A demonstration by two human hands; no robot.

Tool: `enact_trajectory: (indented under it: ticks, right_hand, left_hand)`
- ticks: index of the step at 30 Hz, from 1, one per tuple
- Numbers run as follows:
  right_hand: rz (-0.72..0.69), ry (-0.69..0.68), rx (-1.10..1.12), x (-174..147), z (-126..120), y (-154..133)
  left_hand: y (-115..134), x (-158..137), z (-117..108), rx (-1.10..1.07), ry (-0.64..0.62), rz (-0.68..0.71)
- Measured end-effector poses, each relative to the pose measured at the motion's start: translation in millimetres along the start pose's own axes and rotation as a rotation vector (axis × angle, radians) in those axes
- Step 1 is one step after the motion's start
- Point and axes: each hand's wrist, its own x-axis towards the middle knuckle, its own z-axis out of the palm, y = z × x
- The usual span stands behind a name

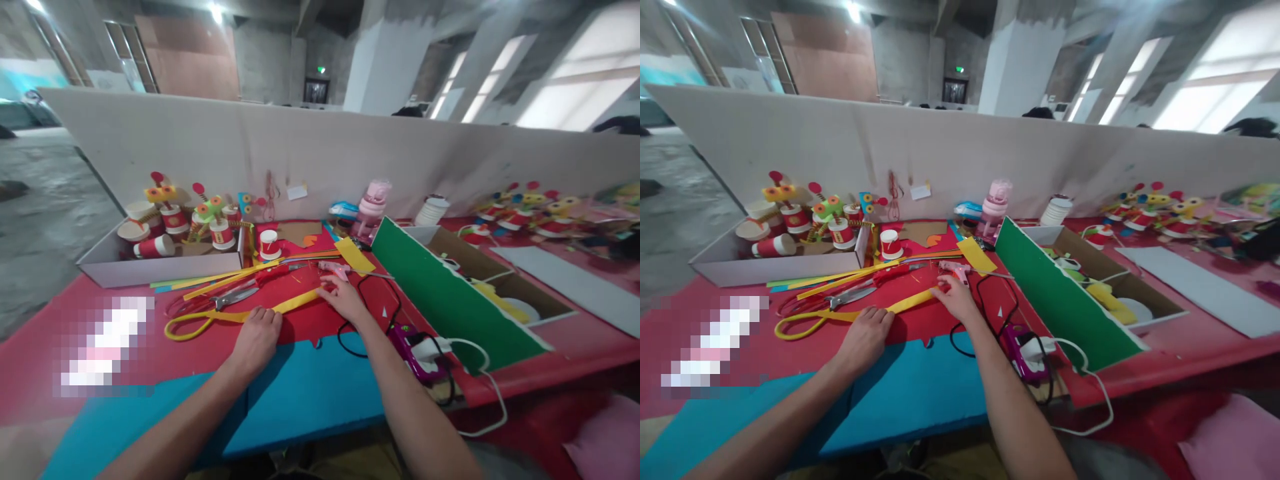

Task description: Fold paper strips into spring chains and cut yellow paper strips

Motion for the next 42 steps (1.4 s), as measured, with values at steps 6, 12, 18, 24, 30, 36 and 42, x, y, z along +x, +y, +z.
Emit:
enact_trajectory:
  ticks: [6,12,18,24,30,36,42]
  right_hand:
    - [0.027,-0.082,0.117,-9,10,0]
    - [0.029,-0.138,-0.112,-21,5,-4]
    - [0.120,-0.194,-0.058,-21,11,-3]
    - [0.050,-0.142,-0.237,-24,9,-12]
    - [0.023,-0.100,-0.358,-23,11,-9]
    - [0.014,-0.097,-0.368,-24,13,-8]
    - [0.007,-0.066,-0.339,-26,13,-9]
  left_hand:
    - [-3,-2,0,-0.027,0.002,-0.016]
    - [-6,-2,-2,-0.076,0.011,0.002]
    - [-5,-3,-3,-0.065,0.016,0.015]
    - [-5,-3,-2,-0.046,0.018,0.025]
    - [-7,-7,-5,-0.100,-0.006,-0.004]
    - [-10,-14,-8,-0.147,-0.036,0.014]
    - [-12,-13,-5,-0.106,-0.054,0.025]
